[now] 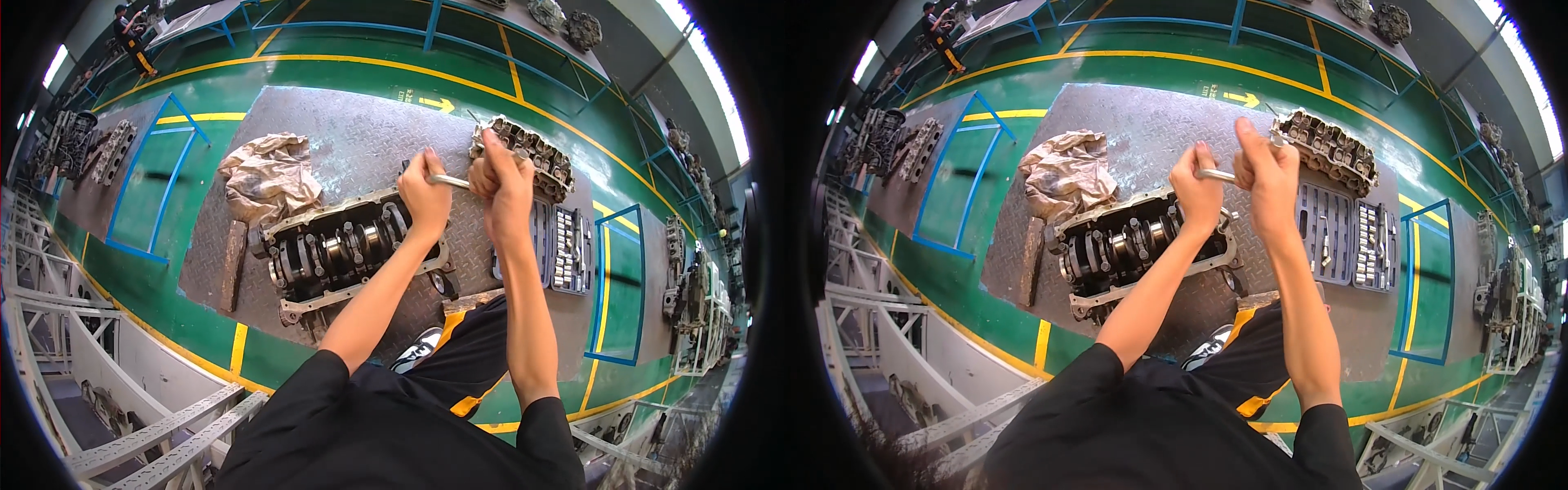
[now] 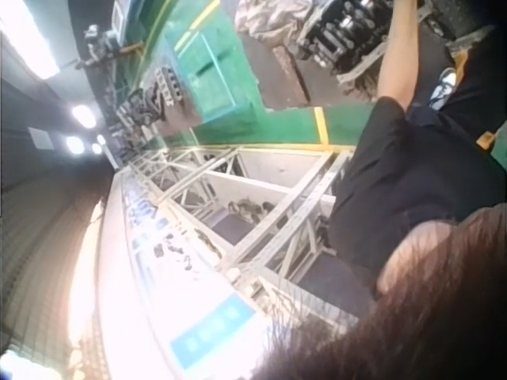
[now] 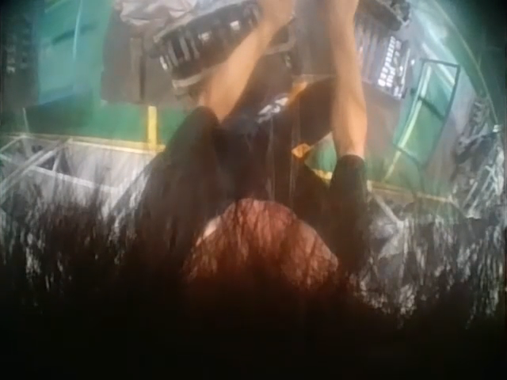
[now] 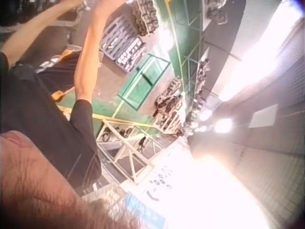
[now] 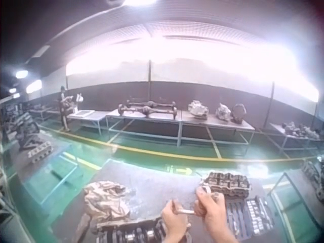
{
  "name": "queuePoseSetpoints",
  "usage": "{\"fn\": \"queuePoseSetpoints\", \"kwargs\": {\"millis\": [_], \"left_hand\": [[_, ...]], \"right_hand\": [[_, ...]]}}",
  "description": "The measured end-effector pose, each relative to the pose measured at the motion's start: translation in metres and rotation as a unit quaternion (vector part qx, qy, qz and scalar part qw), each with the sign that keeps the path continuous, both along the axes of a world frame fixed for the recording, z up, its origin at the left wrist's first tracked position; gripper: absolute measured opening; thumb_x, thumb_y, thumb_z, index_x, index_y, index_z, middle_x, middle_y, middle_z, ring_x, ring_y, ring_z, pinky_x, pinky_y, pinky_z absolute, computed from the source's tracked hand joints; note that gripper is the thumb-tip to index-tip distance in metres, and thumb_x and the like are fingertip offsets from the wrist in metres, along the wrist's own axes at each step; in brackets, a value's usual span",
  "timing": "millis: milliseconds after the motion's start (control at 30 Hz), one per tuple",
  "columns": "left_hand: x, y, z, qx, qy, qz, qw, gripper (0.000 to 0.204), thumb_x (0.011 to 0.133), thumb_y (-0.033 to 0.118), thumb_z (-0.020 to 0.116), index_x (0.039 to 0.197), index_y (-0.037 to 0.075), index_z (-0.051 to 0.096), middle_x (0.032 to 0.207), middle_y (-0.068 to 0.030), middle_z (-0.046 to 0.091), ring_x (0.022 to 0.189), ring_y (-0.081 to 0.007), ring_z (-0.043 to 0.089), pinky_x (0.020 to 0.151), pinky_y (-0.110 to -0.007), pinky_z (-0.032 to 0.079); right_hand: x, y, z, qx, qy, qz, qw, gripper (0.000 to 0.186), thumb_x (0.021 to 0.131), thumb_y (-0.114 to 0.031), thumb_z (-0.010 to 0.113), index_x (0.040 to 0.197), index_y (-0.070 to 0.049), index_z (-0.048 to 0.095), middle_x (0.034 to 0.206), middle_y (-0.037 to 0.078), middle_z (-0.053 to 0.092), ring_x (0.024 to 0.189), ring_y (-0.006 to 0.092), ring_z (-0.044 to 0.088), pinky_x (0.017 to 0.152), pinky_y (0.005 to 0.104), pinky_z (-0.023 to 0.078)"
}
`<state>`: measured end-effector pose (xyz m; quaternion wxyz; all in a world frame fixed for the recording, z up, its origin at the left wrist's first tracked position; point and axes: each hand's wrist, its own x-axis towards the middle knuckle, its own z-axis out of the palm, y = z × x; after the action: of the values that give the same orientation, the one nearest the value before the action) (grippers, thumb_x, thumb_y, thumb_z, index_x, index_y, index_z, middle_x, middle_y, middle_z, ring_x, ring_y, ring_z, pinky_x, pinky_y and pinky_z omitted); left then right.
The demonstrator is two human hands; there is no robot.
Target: The person is using a socket wrench to tighten or loosen bolts on an engine block crankshaft.
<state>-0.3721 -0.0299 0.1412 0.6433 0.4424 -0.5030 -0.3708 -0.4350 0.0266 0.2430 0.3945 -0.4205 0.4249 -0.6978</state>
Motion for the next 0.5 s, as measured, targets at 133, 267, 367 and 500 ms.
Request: {"fn": "queuePoseSetpoints", "kwargs": {"millis": [133, 267, 367, 500], "left_hand": [[-0.002, -0.007, -0.003, -0.008, -0.035, 0.005, 0.999, 0.041, 0.102, 0.027, 0.047, 0.073, -0.001, 0.051, 0.052, -0.0074, 0.044, 0.051, -0.0136, 0.039, 0.048, -0.034, 0.034], [0.005, -0.007, -0.008, -0.029, -0.040, -0.006, 0.999, 0.041, 0.102, 0.027, 0.047, 0.072, -0.001, 0.050, 0.051, -0.0114, 0.042, 0.048, -0.0167, 0.037, 0.047, -0.036, 0.034], [0.003, -0.010, -0.009, -0.061, -0.047, 0.004, 0.997, 0.037, 0.101, 0.023, 0.051, 0.071, 0.000, 0.049, 0.051, -0.0148, 0.041, 0.047, -0.0206, 0.032, 0.045, -0.037, 0.032], [0.002, -0.009, -0.011, -0.075, -0.053, 0.009, 0.996, 0.033, 0.098, 0.014, 0.055, 0.070, 0.001, 0.045, 0.049, -0.0163, 0.040, 0.047, -0.0249, 0.027, 0.042, -0.036, 0.030]], "right_hand": [[0.015, 0.002, 0.004, 0.019, -0.026, -0.039, 0.999, 0.046, 0.093, -0.026, 0.064, 0.054, -0.015, 0.041, 0.050, -0.008, 0.030, 0.046, 0.0038, 0.022, 0.046, 0.0264, 0.014], [0.028, 0.016, -0.003, 0.003, -0.021, -0.077, 0.997, 0.044, 0.093, -0.020, 0.063, 0.056, -0.013, 0.041, 0.052, -0.007, 0.029, 0.047, 0.0050, 0.022, 0.048, 0.0272, 0.016], [0.033, 0.019, 0.000, -0.011, -0.008, -0.091, 0.996, 0.043, 0.092, -0.017, 0.063, 0.056, -0.013, 0.040, 0.053, -0.007, 0.027, 0.048, 0.0062, 0.023, 0.049, 0.0278, 0.017], [0.040, 0.024, -0.002, -0.009, -0.008, -0.107, 0.994, 0.042, 0.092, -0.016, 0.063, 0.056, -0.012, 0.042, 0.052, -0.007, 0.028, 0.048, 0.0056, 0.023, 0.049, 0.0276, 0.016]]}}
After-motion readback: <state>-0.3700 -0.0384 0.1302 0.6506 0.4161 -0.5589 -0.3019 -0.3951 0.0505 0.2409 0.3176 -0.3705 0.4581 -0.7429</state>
